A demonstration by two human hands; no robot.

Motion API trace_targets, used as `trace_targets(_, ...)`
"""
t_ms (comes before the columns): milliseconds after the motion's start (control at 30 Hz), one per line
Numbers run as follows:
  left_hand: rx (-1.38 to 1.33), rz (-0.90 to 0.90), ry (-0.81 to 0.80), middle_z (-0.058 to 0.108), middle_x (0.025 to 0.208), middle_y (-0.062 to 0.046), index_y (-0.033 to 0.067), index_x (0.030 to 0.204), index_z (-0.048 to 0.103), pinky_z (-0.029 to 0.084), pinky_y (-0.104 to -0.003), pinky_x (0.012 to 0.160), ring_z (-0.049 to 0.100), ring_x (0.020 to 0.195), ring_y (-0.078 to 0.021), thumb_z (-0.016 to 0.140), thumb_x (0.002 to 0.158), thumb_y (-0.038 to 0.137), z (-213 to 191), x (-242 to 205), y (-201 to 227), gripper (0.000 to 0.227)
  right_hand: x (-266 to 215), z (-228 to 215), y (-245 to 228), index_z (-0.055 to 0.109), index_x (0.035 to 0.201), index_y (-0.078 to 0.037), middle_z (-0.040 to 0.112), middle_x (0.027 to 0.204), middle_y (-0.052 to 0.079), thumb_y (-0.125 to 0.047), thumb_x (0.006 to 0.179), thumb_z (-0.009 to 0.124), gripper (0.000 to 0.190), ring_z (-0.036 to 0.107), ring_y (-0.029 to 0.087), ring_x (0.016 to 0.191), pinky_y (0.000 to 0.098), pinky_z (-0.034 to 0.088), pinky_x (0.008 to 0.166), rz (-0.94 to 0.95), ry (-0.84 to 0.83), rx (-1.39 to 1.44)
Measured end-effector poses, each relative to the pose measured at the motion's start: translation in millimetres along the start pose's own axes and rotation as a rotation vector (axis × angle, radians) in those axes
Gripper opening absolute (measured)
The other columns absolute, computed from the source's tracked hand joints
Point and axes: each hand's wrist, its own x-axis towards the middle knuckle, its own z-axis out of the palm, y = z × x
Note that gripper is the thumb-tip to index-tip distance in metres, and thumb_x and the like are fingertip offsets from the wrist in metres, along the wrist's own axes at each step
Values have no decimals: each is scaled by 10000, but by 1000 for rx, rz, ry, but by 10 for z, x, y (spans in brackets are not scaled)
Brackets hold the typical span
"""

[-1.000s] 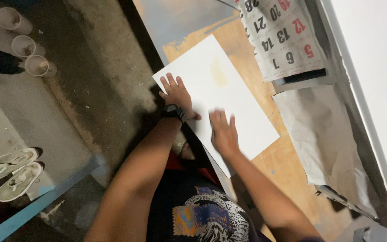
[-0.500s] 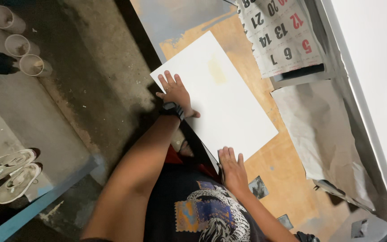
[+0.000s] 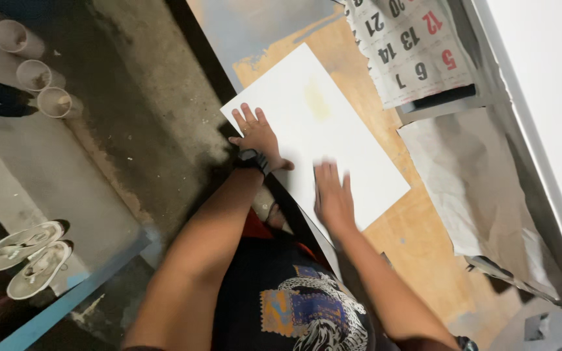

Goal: The person sands a white rectangular sheet on a wooden table using a sanding block. They hold the sheet with one hand and rub the surface with the block in the other hand, moving across different areas of the sheet.

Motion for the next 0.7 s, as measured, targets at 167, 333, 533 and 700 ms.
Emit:
trace_targets(167, -131, -48, -14, -60, 1862, -48, 274, 1764, -102, 261, -691, 1297, -29, 1715, -297, 652, 1107, 454, -334, -292, -68, 1015, -1280, 533, 325, 372, 1720, -132, 377, 1763, 167, -305, 1146, 444, 603, 255, 366, 1667, 668, 172, 1308, 9, -144, 16)
trace_targets(333, -116, -57, 25, -150, 1850, -81, 237, 1770, -67, 322, -704, 1260, -119, 1700, -351, 843, 833, 668, 125, 141, -71, 1376, 192, 74, 71, 413, 1698, -80, 406, 1749, 199, -194, 1143, 437, 568, 294, 371, 1659, 691, 185, 1301, -5, -94, 18)
trace_targets(533, 26, 99, -10, -195, 1805, -261, 38, 1738, -118, 422, -739, 1172, -157, 1666, -488, 918, 600, 878, 251, 348, -219, 1754, 1238, -298, -154, 315, 1749, -117, 268, 1817, 161, -276, 1190, 349, 582, 191, 323, 1700, 675, 158, 1325, 130, -110, 44)
trace_targets(700, -32, 159, -9, -181, 1790, -324, -45, 1725, -109, 391, -742, 1195, -151, 1658, -527, 925, 709, 778, 225, 194, -231, 1667, -527, 62, 39, 440, 1681, -70, 396, 1756, 201, -208, 1168, 410, 532, 296, 380, 1658, 682, 184, 1306, 23, -74, 71)
